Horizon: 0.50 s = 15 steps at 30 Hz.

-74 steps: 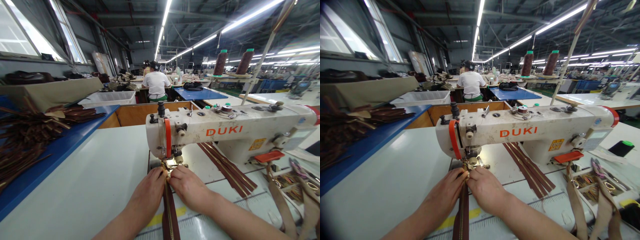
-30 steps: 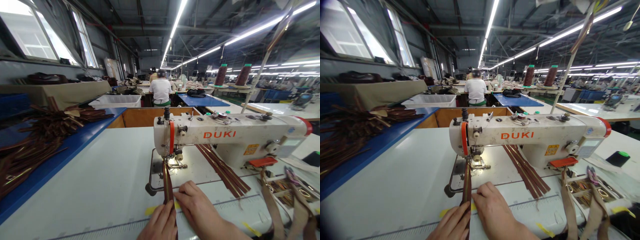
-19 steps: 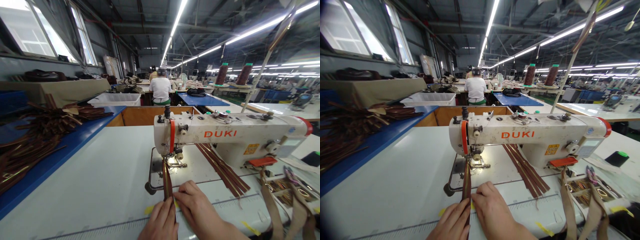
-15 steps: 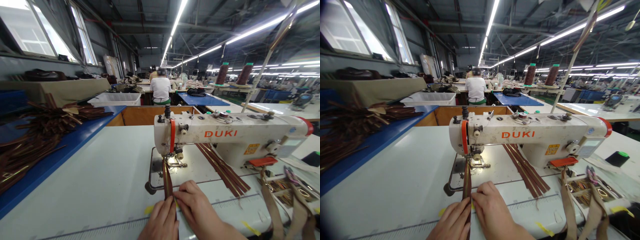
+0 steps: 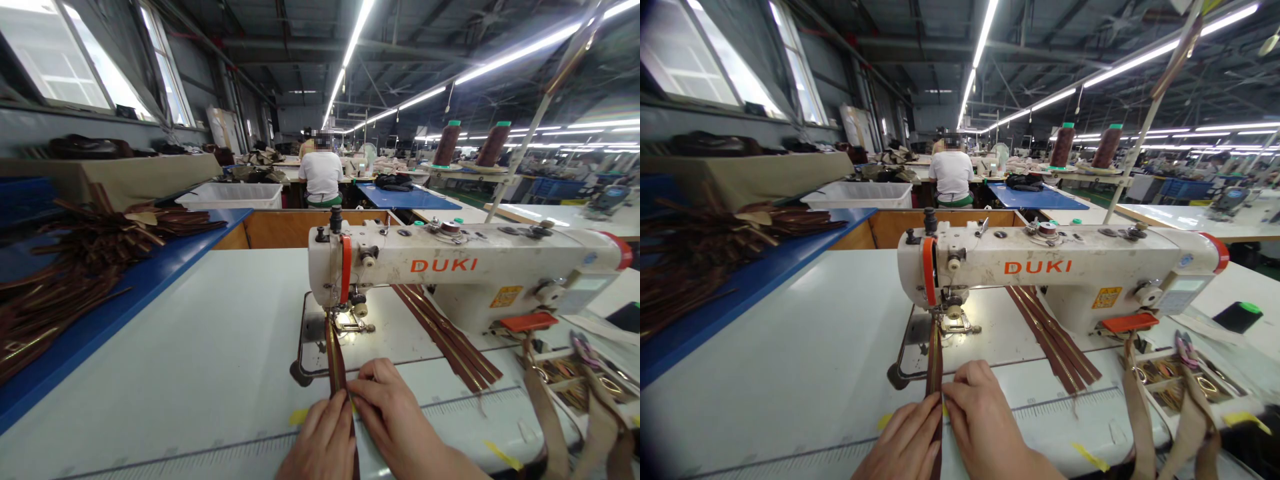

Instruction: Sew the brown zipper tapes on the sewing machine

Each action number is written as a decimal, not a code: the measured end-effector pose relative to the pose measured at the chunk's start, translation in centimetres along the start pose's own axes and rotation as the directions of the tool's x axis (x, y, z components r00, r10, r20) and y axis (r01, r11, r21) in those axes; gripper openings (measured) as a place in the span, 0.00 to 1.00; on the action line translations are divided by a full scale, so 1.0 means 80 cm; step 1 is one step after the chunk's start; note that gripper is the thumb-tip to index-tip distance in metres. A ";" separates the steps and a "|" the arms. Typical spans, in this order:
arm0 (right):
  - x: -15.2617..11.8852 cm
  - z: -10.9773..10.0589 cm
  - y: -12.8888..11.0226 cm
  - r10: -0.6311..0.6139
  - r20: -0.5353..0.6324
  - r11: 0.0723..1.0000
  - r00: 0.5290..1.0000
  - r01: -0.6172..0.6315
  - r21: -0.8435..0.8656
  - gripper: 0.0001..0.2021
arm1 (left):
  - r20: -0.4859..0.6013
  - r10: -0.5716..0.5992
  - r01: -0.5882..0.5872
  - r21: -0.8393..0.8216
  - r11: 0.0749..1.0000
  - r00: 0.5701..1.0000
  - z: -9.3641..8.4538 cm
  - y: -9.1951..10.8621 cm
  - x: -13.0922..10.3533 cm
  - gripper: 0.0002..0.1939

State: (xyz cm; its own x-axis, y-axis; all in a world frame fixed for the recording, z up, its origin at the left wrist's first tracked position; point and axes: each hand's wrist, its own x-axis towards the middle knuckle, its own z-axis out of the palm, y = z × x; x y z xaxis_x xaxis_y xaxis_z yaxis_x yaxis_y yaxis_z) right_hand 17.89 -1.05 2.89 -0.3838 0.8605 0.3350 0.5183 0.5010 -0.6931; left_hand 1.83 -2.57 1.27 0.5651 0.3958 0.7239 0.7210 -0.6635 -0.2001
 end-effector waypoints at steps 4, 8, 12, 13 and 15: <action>-0.002 0.001 0.000 -0.007 -0.008 1.000 1.000 0.007 -0.013 0.12 | 0.047 -0.023 0.025 -0.027 0.999 0.999 0.002 0.001 0.000 0.20; -0.002 0.003 0.001 -0.014 -0.013 0.999 1.000 0.014 -0.041 0.11 | 0.108 -0.028 0.037 -0.086 0.996 0.994 0.005 0.003 -0.004 0.21; -0.004 0.005 0.002 -0.050 -0.003 0.996 0.999 0.050 -0.068 0.10 | 0.091 -0.043 0.055 -0.129 0.990 0.995 0.007 0.005 -0.006 0.23; -0.004 0.005 0.002 -0.064 0.004 0.995 0.998 0.064 -0.080 0.10 | 0.081 -0.046 0.057 -0.138 0.989 0.996 0.007 0.005 -0.005 0.23; -0.005 0.005 0.003 -0.094 0.021 0.989 0.995 0.096 -0.111 0.09 | 0.057 -0.042 0.050 -0.150 0.987 0.997 0.008 0.004 -0.004 0.25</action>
State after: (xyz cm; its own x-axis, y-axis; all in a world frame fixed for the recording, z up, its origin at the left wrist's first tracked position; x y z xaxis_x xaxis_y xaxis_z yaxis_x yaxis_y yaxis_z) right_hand 17.83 -1.29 2.33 -0.4467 0.8076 0.3849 0.5612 0.5880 -0.5825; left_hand 2.15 -2.53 0.54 0.5562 0.4590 0.6928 0.6803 -0.7303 -0.0623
